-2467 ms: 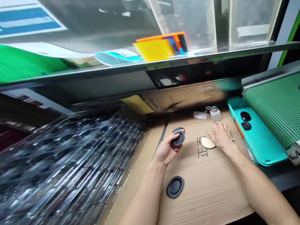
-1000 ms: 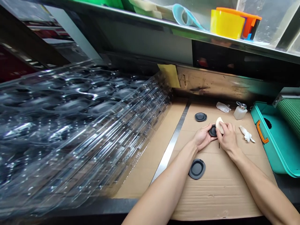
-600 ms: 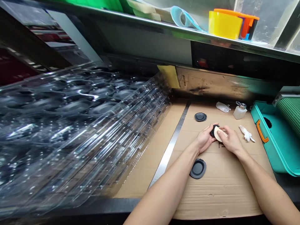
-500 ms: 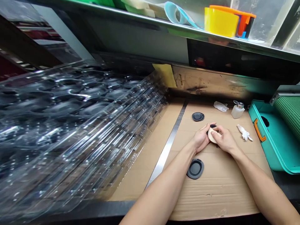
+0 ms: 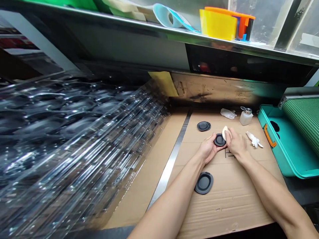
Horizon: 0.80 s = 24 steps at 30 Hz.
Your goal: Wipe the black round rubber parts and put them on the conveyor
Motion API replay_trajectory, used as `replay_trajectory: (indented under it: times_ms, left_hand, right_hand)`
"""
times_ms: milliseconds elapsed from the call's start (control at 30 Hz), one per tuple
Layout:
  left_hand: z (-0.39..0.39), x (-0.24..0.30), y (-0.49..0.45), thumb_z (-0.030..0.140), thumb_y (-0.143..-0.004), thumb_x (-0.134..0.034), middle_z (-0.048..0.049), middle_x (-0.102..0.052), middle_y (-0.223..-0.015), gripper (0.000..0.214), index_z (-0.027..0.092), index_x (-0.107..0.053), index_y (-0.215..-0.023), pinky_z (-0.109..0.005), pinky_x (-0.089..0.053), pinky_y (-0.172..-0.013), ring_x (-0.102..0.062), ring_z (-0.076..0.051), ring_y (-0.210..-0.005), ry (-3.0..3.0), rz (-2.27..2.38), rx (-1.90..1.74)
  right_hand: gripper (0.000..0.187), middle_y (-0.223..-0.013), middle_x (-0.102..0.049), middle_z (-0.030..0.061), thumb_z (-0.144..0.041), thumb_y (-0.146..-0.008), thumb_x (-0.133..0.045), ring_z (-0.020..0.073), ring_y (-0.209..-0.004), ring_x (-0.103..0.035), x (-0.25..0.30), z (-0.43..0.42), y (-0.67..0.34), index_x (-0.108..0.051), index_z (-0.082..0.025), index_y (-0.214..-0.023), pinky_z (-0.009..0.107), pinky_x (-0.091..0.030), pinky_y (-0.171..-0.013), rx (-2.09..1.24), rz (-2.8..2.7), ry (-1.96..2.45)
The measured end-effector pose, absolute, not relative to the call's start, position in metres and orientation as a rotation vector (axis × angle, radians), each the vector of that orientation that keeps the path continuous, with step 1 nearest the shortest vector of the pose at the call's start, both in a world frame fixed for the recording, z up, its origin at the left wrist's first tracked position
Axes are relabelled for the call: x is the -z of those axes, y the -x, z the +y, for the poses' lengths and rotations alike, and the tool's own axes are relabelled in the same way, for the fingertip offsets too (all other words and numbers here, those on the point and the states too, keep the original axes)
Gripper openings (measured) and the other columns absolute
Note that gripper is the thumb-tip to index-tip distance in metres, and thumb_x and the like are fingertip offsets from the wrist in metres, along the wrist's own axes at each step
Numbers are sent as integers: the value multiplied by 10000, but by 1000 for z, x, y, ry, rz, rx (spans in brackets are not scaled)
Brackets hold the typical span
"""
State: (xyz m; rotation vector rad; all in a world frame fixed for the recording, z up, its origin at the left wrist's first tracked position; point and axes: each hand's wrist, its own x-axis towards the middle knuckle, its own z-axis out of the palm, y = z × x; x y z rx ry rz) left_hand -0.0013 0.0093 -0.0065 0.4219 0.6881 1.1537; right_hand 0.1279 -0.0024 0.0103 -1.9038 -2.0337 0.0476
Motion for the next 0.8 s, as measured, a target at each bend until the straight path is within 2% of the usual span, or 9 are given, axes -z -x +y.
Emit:
replay_trajectory:
  times_ms: [233,367,600,800]
  left_hand:
    - [12,8,1,274,-1047,-421,-150,-748,-991,315,102,-680,-994,-444,-599,-919,-724,-222,-954,-411,707,-1150]
    - [12,6,0,246,-1040,-438,-149,-748,-996,292,103,-678,-957,-414,-593,-938,-722,-201,-931,-414,714,-1167]
    - [11,3,4,264,-1036,-453,-126,-742,-917,283,103,-677,-974,-444,-616,-857,-721,-210,-843,-446,749,-1074]
    - [14,7,5,262,-1037,-446,-144,-745,-940,279,95,-666,-991,-421,-622,-803,-723,-210,-811,-475,775,-1069]
  right_hand:
    - [388,-1000,-769,60,-441,-1062,-356,200,-784,-695,-8,-2,-126,-608,-276,-1306,251,-379,-644,-4,-2054,1916]
    - [405,-1016,-769,51,-476,-1052,-373,209,-822,-695,-6,0,-127,-584,-302,-1350,258,-399,-676,-33,-2108,1841]
    - [372,-1020,-772,21,-494,-1033,-410,215,-872,-699,-11,4,-137,-607,-347,-1311,262,-427,-727,-158,-2076,1794]
    - [381,-1000,-774,51,-501,-1025,-421,248,-857,-706,-10,3,-136,-627,-345,-1305,294,-436,-710,-149,-2057,1840]
